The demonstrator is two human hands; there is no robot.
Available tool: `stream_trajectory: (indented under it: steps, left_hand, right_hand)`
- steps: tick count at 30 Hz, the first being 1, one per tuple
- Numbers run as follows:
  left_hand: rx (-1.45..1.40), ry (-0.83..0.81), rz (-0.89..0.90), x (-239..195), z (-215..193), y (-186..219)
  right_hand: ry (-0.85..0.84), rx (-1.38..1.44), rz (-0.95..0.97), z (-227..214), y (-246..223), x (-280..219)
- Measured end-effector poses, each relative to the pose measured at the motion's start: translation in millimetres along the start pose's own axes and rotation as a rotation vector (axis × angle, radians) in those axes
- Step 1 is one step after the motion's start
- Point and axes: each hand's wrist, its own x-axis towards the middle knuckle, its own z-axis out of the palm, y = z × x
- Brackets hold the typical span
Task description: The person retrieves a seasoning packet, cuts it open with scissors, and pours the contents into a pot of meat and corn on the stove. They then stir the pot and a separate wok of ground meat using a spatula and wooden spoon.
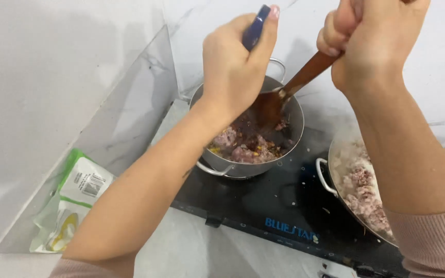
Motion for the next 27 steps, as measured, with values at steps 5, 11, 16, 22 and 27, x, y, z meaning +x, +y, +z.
stream_trajectory:
  steps: [5, 11, 16, 22, 27]
  left_hand:
    - [0.312, -0.139, -0.19, -19.0, 19.0, -42.8]
    - [0.104, -0.014, -0.411, -24.3, 13.7, -95.4]
    - [-0.197, 0.277, -0.662, -15.7, -5.9, -133.9]
    - [-0.522, 0.431, -0.749, -9.9, 8.0, -148.5]
    - [-0.514, -0.034, -0.435, -18.5, 25.1, -133.5]
  right_hand:
    - [-0.108, -0.496, -0.144, 4.1, 54.2, -17.9]
    - [0.203, -0.313, 0.255, -65.8, 130.2, 9.6]
    - [0.451, 0.02, 0.415, -112.6, 139.5, 38.0]
    - [0.61, 0.108, 0.525, -88.5, 161.0, 29.4]
    - [0.13, -0.015, 0.33, -15.8, 110.2, -2.2]
